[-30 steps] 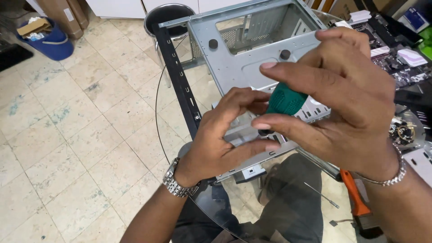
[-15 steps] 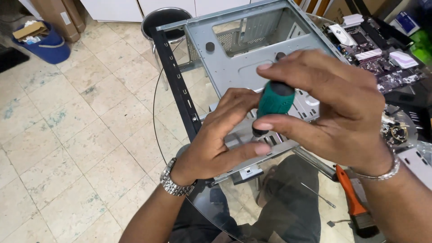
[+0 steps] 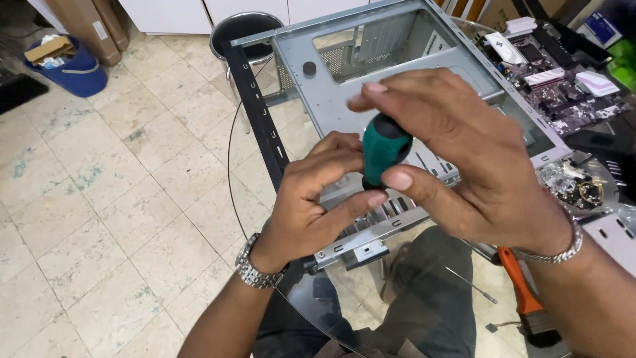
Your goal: Installing an optical drive into a computer case by positioning it and securing it with screws using a screwdriver.
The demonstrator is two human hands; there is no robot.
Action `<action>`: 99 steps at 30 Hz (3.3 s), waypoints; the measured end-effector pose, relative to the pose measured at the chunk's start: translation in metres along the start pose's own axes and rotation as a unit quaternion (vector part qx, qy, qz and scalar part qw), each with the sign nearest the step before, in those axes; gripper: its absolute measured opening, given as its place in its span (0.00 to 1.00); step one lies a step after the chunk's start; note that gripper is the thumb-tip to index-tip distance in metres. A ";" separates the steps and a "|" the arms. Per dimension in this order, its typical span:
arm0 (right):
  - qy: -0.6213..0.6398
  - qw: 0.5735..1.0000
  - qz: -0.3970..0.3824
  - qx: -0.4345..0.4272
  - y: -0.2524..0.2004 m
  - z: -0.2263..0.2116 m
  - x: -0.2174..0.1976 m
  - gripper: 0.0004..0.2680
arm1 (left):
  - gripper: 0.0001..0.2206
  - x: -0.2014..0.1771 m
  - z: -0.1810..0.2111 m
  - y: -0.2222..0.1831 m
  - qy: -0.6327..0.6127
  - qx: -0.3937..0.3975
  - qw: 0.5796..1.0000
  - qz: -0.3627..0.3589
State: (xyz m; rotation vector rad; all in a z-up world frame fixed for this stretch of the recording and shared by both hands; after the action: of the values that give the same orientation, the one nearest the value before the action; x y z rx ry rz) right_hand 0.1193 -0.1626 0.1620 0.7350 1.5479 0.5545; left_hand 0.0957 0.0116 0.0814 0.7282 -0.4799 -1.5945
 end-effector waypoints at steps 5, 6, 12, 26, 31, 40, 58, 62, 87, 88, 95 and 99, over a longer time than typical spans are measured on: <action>-0.047 0.998 0.030 -0.041 -0.006 0.010 -0.007 0.20 | 0.20 0.004 0.003 0.003 -0.005 0.005 1.000 -0.011; -0.047 0.998 0.030 -0.042 -0.002 0.003 -0.008 0.20 | 0.20 0.003 0.002 0.002 -0.005 0.005 1.000 -0.011; -0.059 0.998 0.015 -0.019 -0.003 -0.002 -0.006 0.20 | 0.16 0.008 -0.003 0.000 -0.037 -0.011 0.994 -0.102; -0.034 0.999 0.025 0.003 -0.006 -0.008 0.000 0.17 | 0.15 0.002 0.000 0.001 -0.056 -0.013 0.995 -0.081; -0.047 0.998 -0.034 -0.010 -0.002 -0.008 -0.004 0.18 | 0.14 0.003 -0.005 -0.003 -0.044 0.009 0.998 -0.054; -0.063 0.997 -0.030 0.027 -0.003 -0.005 0.003 0.17 | 0.14 0.004 0.002 0.001 -0.008 -0.038 0.996 -0.081; -0.187 0.981 0.039 0.008 -0.019 -0.024 0.011 0.18 | 0.12 0.011 0.004 -0.003 0.051 0.047 0.992 -0.101; 0.032 0.985 0.159 0.063 -0.045 -0.029 -0.015 0.20 | 0.20 0.014 0.012 -0.019 0.132 0.050 0.989 0.048; -0.145 0.645 0.425 0.619 -0.320 -0.145 -0.007 0.19 | 0.06 0.302 -0.130 -0.051 0.331 -0.117 0.913 -0.208; -0.113 0.628 0.424 0.643 -0.324 -0.144 -0.006 0.19 | 0.08 0.306 -0.132 -0.048 0.356 -0.141 0.899 -0.210; 0.044 0.597 0.524 0.606 -0.373 -0.148 0.007 0.23 | 0.09 0.316 -0.148 -0.044 0.389 -0.216 0.866 -0.227; 0.003 0.634 0.515 0.577 -0.371 -0.144 0.003 0.23 | 0.09 0.302 -0.128 -0.042 0.347 -0.196 0.897 -0.190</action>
State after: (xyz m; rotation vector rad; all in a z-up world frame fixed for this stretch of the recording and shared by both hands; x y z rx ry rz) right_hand -0.0724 -0.4018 -0.0919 2.7092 1.2036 0.2543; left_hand 0.1413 -0.2658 -0.0933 1.0462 0.5250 -1.5789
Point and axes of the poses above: each hand's wrist, its own y-axis towards the middle knuckle, its own x-axis out of the palm, z = x × y, the point moved 3 cm from there along y, towards the middle knuckle, and after that the axes turned 8 degrees about -x, right-handed, at the moved point
